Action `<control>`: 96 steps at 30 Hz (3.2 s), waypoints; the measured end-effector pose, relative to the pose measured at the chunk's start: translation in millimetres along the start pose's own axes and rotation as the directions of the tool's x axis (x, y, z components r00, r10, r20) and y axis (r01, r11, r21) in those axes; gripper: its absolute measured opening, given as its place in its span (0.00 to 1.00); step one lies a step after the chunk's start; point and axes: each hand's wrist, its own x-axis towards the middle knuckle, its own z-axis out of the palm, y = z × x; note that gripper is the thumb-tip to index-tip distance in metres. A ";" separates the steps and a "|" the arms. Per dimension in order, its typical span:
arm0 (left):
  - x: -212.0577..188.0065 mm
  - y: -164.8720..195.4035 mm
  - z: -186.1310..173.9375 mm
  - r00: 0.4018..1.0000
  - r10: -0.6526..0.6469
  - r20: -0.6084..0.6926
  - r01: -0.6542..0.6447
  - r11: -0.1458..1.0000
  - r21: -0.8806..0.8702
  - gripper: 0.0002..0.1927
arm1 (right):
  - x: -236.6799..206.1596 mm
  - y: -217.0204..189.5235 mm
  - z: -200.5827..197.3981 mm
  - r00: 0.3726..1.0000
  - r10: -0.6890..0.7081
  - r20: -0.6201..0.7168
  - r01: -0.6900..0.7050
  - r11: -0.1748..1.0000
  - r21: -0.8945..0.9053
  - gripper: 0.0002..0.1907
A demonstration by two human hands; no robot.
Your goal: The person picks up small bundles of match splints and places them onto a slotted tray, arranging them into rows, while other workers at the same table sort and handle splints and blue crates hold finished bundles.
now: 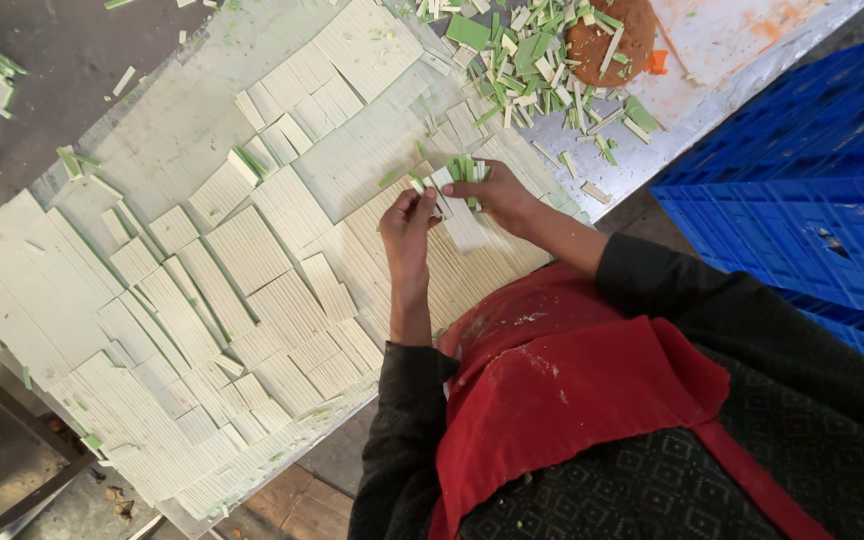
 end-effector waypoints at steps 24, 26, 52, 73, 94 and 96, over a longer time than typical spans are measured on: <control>9.2 2.4 -2.2 0.990 0.072 0.123 -0.079 0.995 0.053 0.10 | 2.2 14.8 -14.3 0.998 0.025 0.063 -0.026 1.000 0.013 0.22; 6.2 8.0 -2.3 0.986 0.099 0.134 -0.114 0.988 0.108 0.09 | 2.4 15.0 -12.6 0.998 0.039 0.040 -0.038 0.999 -0.018 0.21; 11.0 -25.1 -7.7 0.987 -0.158 0.023 0.160 0.967 -0.200 0.09 | 1.9 18.6 -14.3 1.000 0.002 0.018 -0.004 0.998 0.070 0.13; 7.3 -14.0 -4.2 0.997 -0.079 0.025 0.083 0.974 -0.210 0.10 | 5.0 18.1 -13.9 0.998 0.031 -0.057 -0.029 0.998 0.048 0.13; 14.0 -0.5 4.9 0.991 -0.111 -0.077 0.079 0.940 -0.333 0.07 | 10.7 26.0 -15.1 1.000 0.020 -0.008 -0.020 0.999 -0.051 0.19; 4.5 1.5 0.8 0.997 -0.073 -0.007 0.065 0.921 -0.384 0.07 | 9.7 25.2 -16.3 0.999 0.032 0.022 -0.031 0.999 -0.012 0.16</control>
